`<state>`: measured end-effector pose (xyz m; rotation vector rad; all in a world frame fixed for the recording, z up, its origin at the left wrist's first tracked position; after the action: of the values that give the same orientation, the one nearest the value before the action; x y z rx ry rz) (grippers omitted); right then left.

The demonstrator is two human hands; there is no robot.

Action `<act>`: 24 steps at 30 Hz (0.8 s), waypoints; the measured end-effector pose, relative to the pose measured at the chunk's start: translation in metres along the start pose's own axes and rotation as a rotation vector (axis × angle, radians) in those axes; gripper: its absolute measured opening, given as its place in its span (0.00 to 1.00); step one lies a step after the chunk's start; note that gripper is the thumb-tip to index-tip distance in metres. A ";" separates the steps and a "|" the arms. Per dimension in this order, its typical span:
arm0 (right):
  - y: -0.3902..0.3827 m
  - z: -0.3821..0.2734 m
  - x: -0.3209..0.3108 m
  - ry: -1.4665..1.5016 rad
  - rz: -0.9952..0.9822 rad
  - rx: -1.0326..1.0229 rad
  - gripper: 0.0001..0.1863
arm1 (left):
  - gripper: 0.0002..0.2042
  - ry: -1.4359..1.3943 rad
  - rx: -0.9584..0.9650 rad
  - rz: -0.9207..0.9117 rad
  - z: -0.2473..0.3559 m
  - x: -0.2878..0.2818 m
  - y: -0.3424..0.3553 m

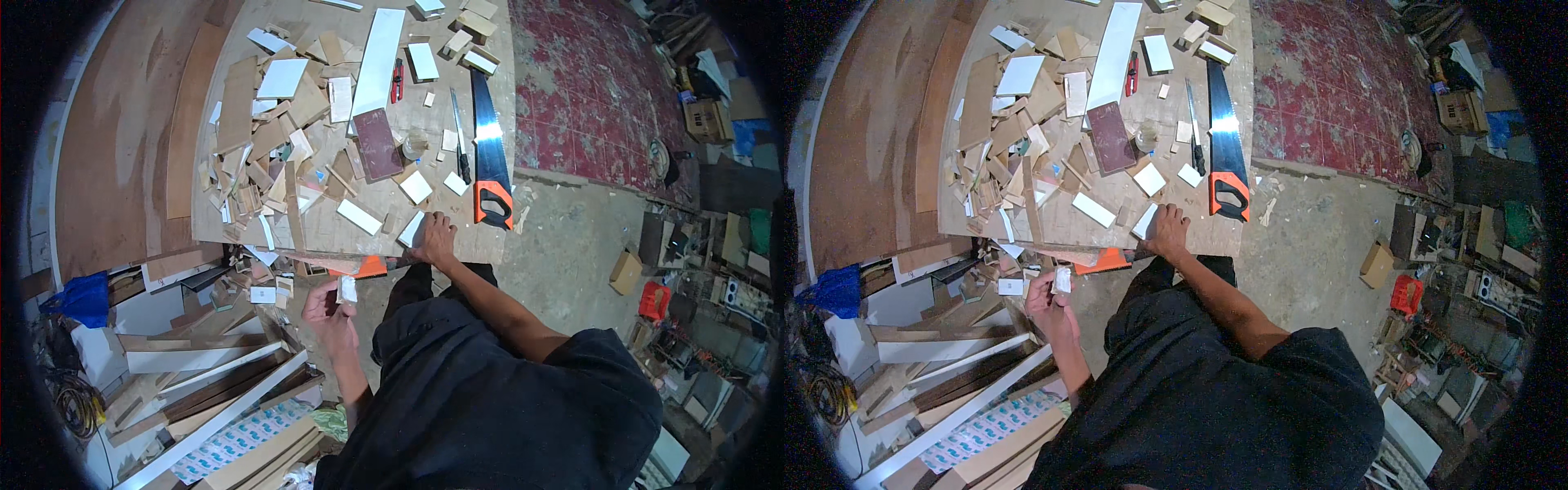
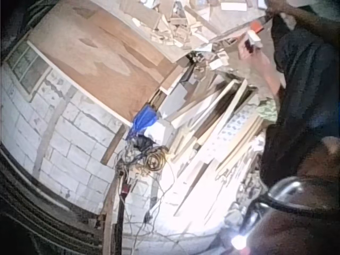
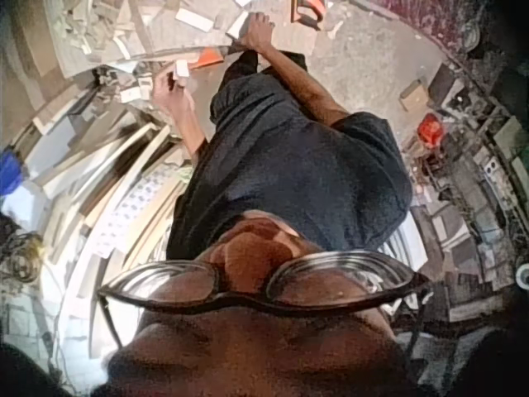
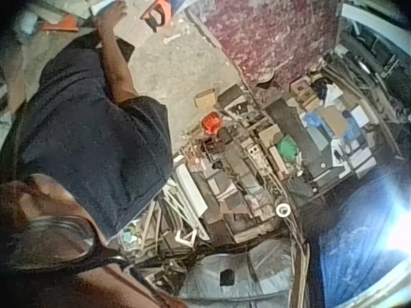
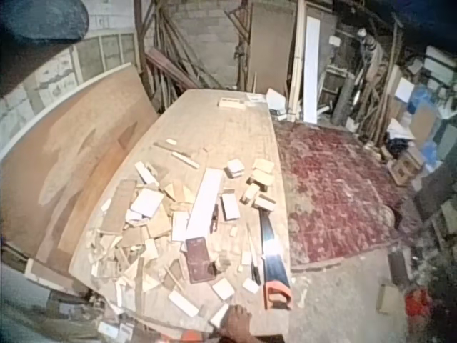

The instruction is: The person saws a small piece of wood, applies glue, and assembles parts of a wooden project.

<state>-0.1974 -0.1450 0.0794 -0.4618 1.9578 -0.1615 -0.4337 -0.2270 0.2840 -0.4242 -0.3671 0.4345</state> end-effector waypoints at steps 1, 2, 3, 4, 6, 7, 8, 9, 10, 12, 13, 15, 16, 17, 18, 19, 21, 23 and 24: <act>-0.006 -0.004 -0.010 0.079 0.024 -0.038 0.56 | 0.20 -0.003 0.002 0.002 0.002 0.004 0.002; -0.012 -0.006 -0.020 0.157 0.050 -0.077 0.56 | 0.20 -0.025 0.071 -0.052 0.009 0.014 0.004; -0.020 -0.008 -0.030 0.258 0.107 -0.123 0.53 | 0.21 -0.048 0.140 -0.106 0.016 0.022 0.006; -0.029 -0.009 -0.047 0.252 0.109 -0.130 0.53 | 0.21 -0.055 0.147 -0.104 0.019 0.024 0.009; -0.050 -0.022 -0.091 0.913 0.036 -0.154 0.56 | 0.25 -0.043 0.150 -0.237 0.023 0.037 0.017; -0.060 -0.026 -0.119 0.905 0.046 -0.150 0.56 | 0.29 -0.073 0.080 -0.225 0.030 0.050 0.016; -0.069 -0.039 -0.153 1.022 0.081 -0.275 0.58 | 0.29 -0.079 0.079 -0.234 0.040 0.058 0.017; -0.078 -0.053 -0.185 1.134 0.114 -0.402 0.60 | 0.29 -0.056 0.088 -0.315 0.048 0.070 0.016; -0.085 -0.063 -0.212 1.197 0.105 -0.443 0.63 | 0.29 -0.035 0.095 -0.395 0.054 0.082 0.014; -0.096 -0.075 -0.251 1.350 0.158 -0.570 0.64 | 0.28 0.032 0.198 -0.455 0.068 0.106 0.012; -0.098 -0.075 -0.263 1.339 0.171 -0.568 0.64 | 0.28 0.111 0.311 -0.527 0.079 0.123 0.005; -0.103 -0.077 -0.284 1.371 0.241 -0.666 0.66 | 0.26 0.212 0.420 -0.625 0.093 0.153 -0.007; -0.107 -0.078 -0.291 1.367 0.253 -0.664 0.66 | 0.26 0.211 0.421 -0.637 0.100 0.162 -0.009; -0.107 -0.078 -0.294 1.451 0.217 -0.594 0.66 | 0.26 0.273 0.522 -0.676 0.110 0.172 -0.016; -0.108 -0.077 -0.295 1.534 0.181 -0.522 0.66 | 0.25 0.336 0.624 -0.714 0.117 0.182 -0.022; -0.112 -0.077 -0.297 1.500 0.137 -0.516 0.64 | 0.24 0.341 0.645 -0.725 0.120 0.187 -0.027; -0.117 -0.075 -0.301 1.512 0.088 -0.445 0.62 | 0.24 0.340 0.674 -0.768 0.126 0.199 -0.030; -0.118 -0.071 -0.301 1.526 -0.003 -0.408 0.57 | 0.24 0.337 0.698 -0.815 0.126 0.211 -0.034; -0.119 -0.069 -0.303 1.530 0.004 -0.402 0.57 | 0.24 0.327 0.705 -0.843 0.125 0.216 -0.036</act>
<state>-0.1218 -0.1428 0.4032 -0.6799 3.5284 -0.1163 -0.2927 -0.1156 0.4604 0.3578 -0.0360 -0.3387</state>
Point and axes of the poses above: each hand's wrist, its own y-axis towards the middle knuckle, its own x-axis out of the palm, z = x × y, the point moved 6 cm from there along y, towards the middle knuckle, and after that the axes turned 15 degrees about -x, right-handed, at the moved point
